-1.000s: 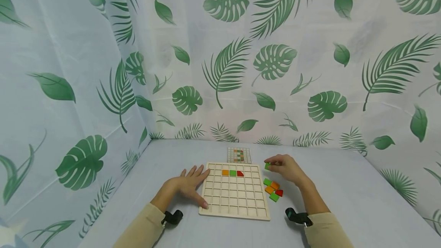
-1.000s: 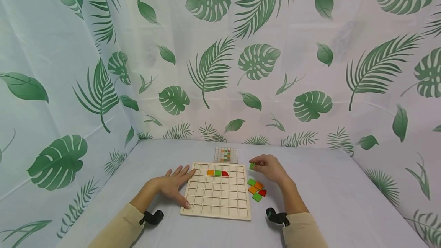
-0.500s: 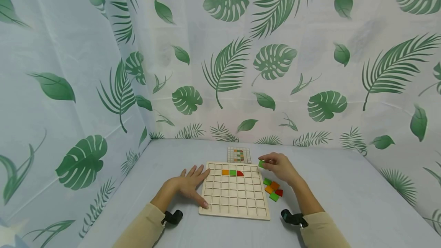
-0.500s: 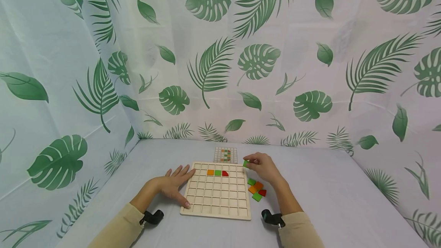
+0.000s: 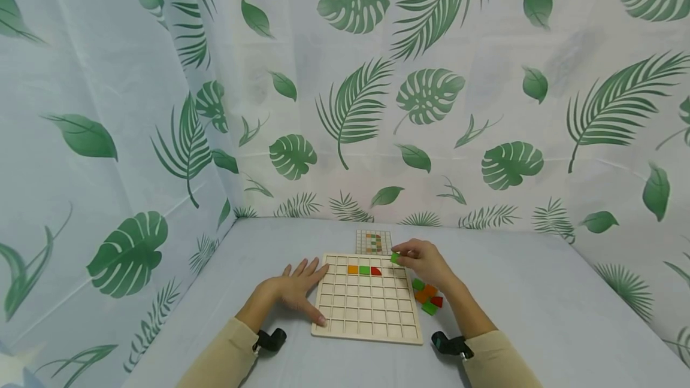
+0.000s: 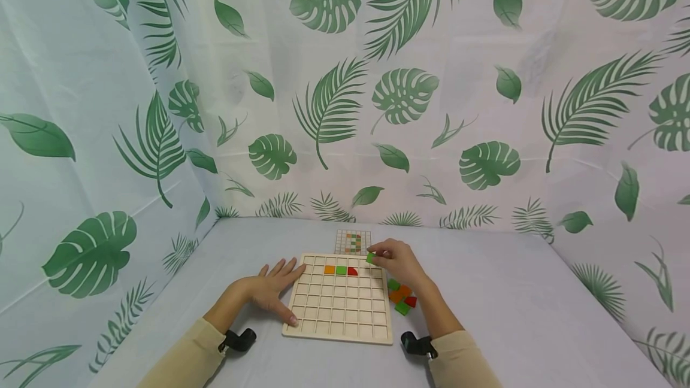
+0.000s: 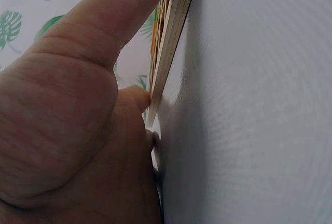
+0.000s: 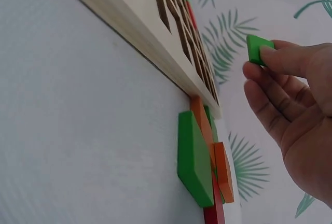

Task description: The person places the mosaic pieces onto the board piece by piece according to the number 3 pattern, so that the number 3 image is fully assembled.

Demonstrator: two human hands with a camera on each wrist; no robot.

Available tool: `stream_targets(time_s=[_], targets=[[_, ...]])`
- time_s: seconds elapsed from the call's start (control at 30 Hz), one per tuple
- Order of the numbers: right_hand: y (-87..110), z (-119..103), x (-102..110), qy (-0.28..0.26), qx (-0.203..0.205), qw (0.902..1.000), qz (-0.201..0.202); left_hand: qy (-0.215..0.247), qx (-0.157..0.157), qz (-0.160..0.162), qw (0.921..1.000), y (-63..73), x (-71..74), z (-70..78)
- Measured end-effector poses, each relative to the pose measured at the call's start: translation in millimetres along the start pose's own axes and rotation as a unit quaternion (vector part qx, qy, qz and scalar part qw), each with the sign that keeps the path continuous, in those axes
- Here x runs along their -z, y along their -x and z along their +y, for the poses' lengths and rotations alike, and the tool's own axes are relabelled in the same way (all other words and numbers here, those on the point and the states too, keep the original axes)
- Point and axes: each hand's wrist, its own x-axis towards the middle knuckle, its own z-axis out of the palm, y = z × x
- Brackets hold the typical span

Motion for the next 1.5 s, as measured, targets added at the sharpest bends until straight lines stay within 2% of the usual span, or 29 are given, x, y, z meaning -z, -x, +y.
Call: stream_targets(time_s=[0.43, 0.77, 1.27, 1.5], targets=[[-2.6, -8.2, -14.1, 0.003, 0.037, 0.9993, -0.003, 0.002, -0.003, -0.004, 1.0000, -0.2, 2.0, -0.8], [-2.4, -14.1, -20.7, 0.009, 0.007, 0.9999, -0.007, 0.002, -0.005, -0.005, 1.0000, 1.1, 2.5, -0.6], [-0.4, -17.3, -27.5, 0.014, -0.007, 0.9975, -0.069, -0.003, -0.004, -0.005, 1.0000, 1.2, 1.2, -1.0], [-1.8, -15.4, -30.8, 0.018, 0.011, 0.9958, -0.090, 0.005, -0.004, -0.003, 1.0000, 1.1, 1.1, -0.5]])
